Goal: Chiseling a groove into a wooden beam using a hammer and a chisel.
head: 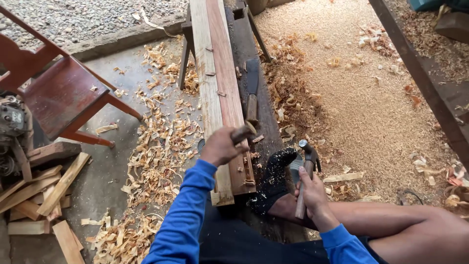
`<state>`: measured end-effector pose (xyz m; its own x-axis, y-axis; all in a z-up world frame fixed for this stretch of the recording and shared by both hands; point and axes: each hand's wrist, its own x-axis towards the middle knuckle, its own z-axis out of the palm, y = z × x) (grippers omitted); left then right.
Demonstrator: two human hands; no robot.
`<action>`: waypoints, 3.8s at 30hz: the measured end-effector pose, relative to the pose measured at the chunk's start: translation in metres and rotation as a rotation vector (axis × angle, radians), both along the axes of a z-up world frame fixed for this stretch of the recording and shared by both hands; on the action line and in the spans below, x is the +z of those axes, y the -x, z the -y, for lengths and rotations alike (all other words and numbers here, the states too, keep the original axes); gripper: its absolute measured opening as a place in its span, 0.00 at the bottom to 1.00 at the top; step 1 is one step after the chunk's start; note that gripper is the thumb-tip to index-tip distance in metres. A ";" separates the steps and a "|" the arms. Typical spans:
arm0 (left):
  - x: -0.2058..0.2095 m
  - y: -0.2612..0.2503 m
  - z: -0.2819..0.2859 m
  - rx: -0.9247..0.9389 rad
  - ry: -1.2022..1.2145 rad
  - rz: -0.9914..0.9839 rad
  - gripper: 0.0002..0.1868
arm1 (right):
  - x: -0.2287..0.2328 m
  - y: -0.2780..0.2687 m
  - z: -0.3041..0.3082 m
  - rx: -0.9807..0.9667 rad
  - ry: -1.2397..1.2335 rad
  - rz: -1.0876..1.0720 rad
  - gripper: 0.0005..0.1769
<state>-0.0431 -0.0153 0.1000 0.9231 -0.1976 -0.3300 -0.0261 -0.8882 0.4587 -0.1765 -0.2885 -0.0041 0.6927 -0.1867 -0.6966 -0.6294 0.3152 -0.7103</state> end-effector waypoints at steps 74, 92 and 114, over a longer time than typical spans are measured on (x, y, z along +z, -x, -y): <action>-0.031 0.083 0.002 -0.183 0.234 0.145 0.28 | -0.026 -0.006 0.015 -0.001 -0.044 -0.091 0.18; 0.002 0.074 0.009 0.281 1.330 0.076 0.16 | -0.015 -0.006 0.012 0.015 -0.047 -0.085 0.19; 0.000 0.086 0.013 0.132 1.246 0.166 0.33 | -0.011 -0.008 0.012 -0.004 -0.058 -0.106 0.17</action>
<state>-0.1288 -0.0284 0.1005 0.9718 -0.1933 0.1347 -0.1079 0.1430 0.9838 -0.1683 -0.3001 -0.0155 0.6143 -0.1469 -0.7753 -0.6984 0.3562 -0.6208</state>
